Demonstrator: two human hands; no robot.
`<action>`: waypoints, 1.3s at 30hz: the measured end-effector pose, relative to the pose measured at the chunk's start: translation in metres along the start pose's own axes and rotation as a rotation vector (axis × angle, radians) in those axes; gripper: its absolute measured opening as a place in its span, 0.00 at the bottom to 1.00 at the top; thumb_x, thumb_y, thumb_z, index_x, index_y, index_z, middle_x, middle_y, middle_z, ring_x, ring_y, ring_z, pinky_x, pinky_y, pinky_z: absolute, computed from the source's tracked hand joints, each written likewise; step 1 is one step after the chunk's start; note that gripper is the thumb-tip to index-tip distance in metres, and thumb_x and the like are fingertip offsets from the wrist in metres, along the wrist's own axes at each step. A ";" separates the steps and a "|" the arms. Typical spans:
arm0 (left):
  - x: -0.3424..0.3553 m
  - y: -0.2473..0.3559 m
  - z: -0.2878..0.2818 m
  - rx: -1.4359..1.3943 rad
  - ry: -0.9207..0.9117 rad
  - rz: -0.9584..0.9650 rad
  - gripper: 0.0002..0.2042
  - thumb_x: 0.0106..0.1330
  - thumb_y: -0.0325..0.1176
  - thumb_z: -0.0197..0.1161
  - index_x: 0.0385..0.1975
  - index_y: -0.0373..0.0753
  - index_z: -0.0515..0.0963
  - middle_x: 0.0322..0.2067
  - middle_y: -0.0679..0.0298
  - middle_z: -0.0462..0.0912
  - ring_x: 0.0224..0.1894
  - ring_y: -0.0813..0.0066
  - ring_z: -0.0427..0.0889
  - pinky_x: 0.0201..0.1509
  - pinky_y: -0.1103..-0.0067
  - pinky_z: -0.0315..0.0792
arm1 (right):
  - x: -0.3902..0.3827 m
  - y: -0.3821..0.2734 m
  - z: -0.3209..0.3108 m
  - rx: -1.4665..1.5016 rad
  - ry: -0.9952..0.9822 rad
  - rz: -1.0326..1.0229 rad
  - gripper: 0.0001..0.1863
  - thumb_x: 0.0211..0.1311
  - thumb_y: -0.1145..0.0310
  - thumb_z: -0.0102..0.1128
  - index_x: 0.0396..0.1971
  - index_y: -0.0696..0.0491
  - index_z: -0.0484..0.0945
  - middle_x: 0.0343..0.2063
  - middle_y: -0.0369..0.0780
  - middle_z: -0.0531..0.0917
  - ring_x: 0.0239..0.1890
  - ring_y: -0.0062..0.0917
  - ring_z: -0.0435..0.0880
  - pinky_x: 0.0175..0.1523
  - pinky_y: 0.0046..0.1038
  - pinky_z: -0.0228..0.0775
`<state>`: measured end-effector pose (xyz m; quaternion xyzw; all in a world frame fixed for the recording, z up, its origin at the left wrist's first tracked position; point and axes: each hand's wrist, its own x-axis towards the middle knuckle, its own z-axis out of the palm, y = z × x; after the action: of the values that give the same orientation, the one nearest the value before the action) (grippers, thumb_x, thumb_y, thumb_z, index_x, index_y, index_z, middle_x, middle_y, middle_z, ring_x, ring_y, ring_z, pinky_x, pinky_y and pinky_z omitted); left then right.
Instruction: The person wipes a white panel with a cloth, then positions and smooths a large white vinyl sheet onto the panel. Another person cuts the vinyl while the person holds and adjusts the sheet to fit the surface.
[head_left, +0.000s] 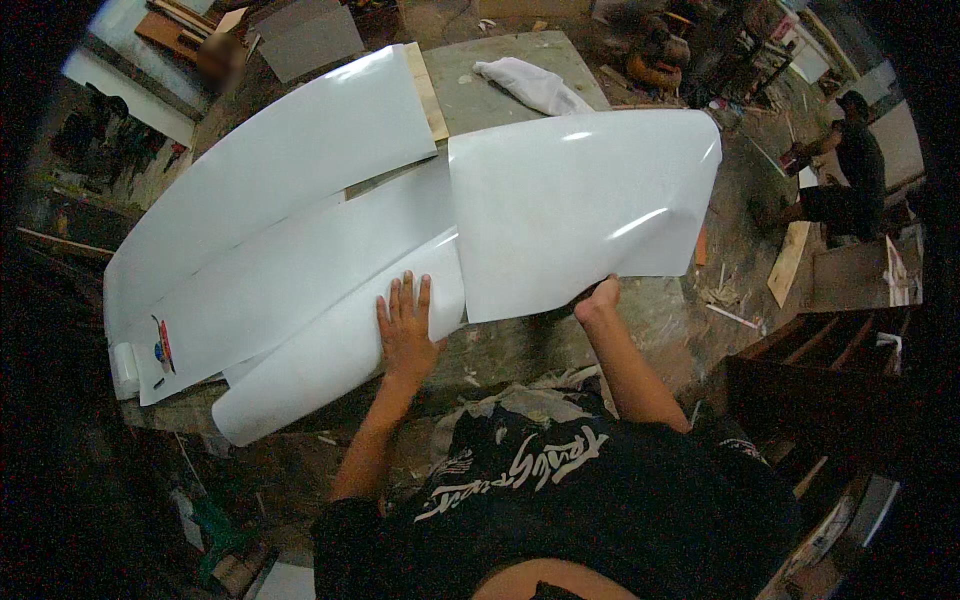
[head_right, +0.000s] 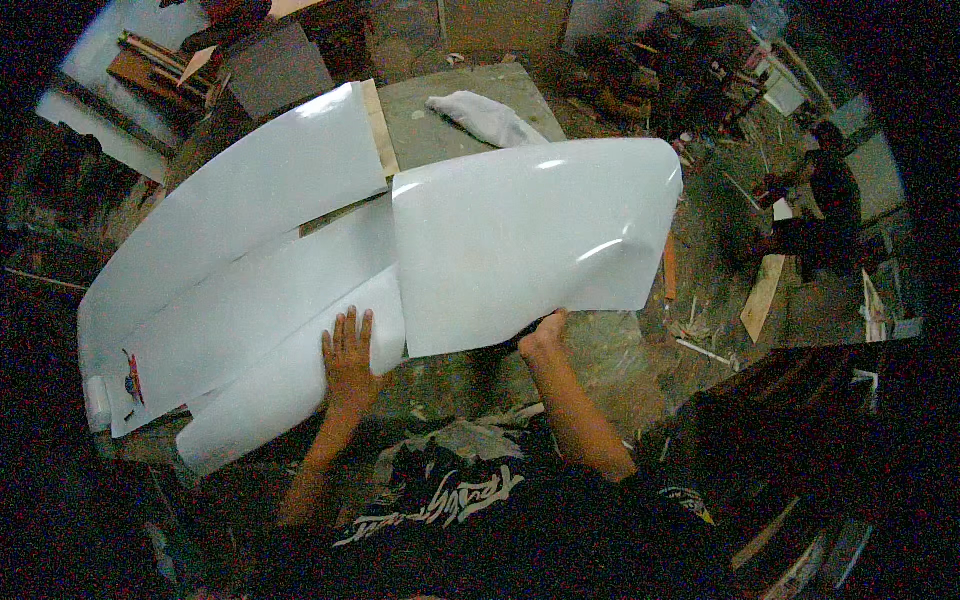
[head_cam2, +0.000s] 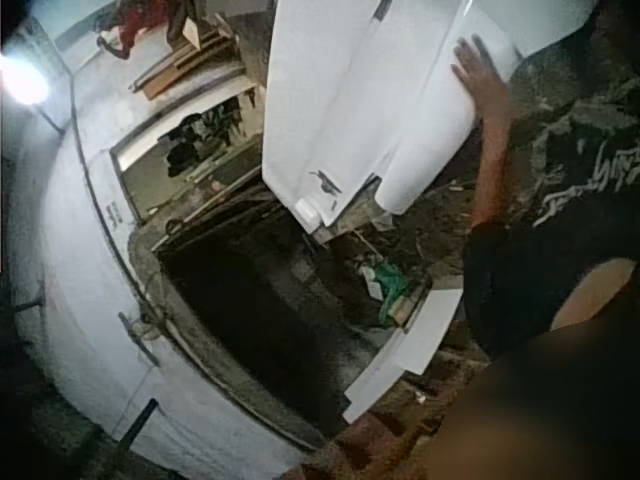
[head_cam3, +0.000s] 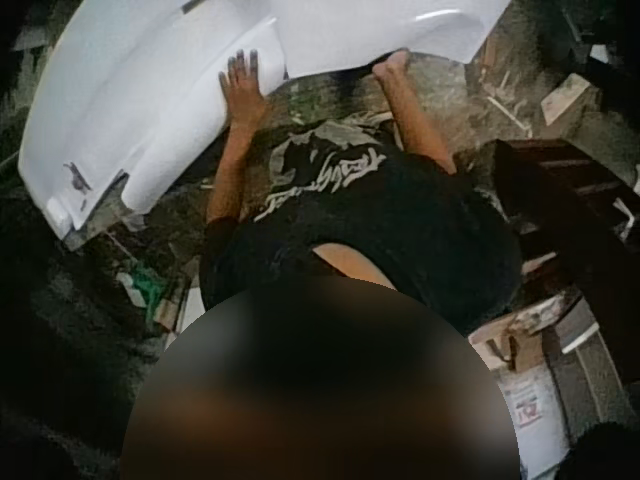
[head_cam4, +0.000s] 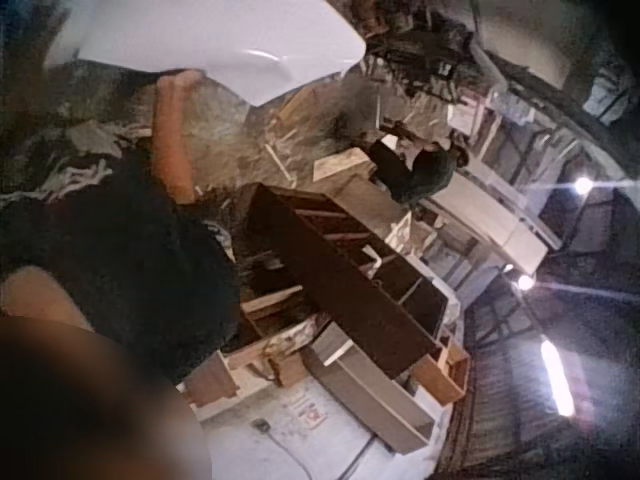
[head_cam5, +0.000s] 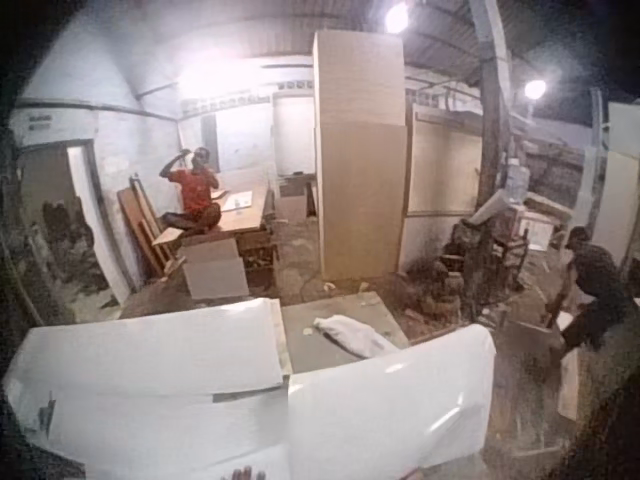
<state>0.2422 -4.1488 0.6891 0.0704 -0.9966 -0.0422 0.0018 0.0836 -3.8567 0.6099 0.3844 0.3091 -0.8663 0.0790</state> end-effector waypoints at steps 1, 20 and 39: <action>0.006 -0.004 -0.004 0.001 -0.031 0.012 0.60 0.46 0.47 0.83 0.79 0.49 0.50 0.78 0.53 0.52 0.79 0.51 0.52 0.80 0.47 0.44 | 0.000 -0.002 0.002 -0.018 0.014 0.002 0.30 0.78 0.49 0.33 0.65 0.54 0.70 0.63 0.44 0.77 0.64 0.43 0.76 0.69 0.52 0.68; 0.048 -0.034 -0.003 -0.074 0.177 -0.052 0.36 0.64 0.42 0.70 0.73 0.50 0.65 0.74 0.57 0.63 0.77 0.56 0.59 0.81 0.50 0.44 | 0.025 0.011 -0.021 0.007 0.153 -0.108 0.39 0.78 0.38 0.25 0.68 0.52 0.70 0.65 0.41 0.77 0.63 0.41 0.79 0.67 0.49 0.71; 0.062 -0.066 0.002 -0.016 0.422 -0.046 0.40 0.59 0.41 0.75 0.73 0.55 0.64 0.76 0.66 0.61 0.77 0.63 0.59 0.78 0.46 0.45 | 0.055 0.011 -0.102 -0.103 0.284 -0.285 0.38 0.79 0.39 0.25 0.65 0.53 0.72 0.60 0.42 0.81 0.57 0.43 0.83 0.62 0.47 0.77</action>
<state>0.1899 -4.2222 0.6815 0.1005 -0.9719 -0.0344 0.2103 0.1128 -3.7991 0.5125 0.4508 0.4124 -0.7887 -0.0691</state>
